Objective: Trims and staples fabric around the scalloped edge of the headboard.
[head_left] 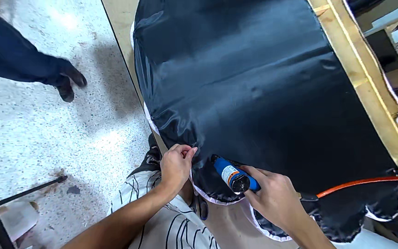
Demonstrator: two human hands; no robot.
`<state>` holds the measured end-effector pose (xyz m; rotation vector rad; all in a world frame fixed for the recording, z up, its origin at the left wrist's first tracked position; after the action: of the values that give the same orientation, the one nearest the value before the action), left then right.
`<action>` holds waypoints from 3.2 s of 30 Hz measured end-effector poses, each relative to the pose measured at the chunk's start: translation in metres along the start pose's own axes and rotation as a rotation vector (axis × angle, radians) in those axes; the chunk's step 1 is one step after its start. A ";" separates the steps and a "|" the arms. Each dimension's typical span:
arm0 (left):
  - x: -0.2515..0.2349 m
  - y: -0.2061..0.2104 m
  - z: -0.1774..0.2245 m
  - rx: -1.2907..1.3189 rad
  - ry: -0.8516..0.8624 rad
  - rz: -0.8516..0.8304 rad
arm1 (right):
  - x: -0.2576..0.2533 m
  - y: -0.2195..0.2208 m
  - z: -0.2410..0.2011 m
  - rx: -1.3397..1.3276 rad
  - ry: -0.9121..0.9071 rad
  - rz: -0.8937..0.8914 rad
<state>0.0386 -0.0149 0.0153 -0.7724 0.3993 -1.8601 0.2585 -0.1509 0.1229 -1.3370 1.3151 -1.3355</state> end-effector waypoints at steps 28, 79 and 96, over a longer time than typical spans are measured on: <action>0.005 0.010 -0.005 0.283 -0.033 -0.045 | -0.043 0.007 -0.014 -0.189 0.089 -0.058; 0.006 0.007 -0.056 0.535 -0.074 -0.417 | -0.055 0.013 -0.047 -0.031 -0.098 -0.230; 0.108 0.019 -0.025 0.486 -0.289 -0.178 | 0.006 -0.012 -0.013 0.042 -0.352 -0.128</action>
<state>0.0076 -0.1227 0.0203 -0.7380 -0.3073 -1.8656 0.2464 -0.1538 0.1369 -1.5651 0.9718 -1.1389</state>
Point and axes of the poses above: each hand's wrist, its own x-axis away from the middle knuckle, its own y-axis out of the palm, z = x × y, the point moved 4 cm from there along -x, towards the middle knuckle, and after that the axes turned 3 degrees about x, right-handed, at the moved point
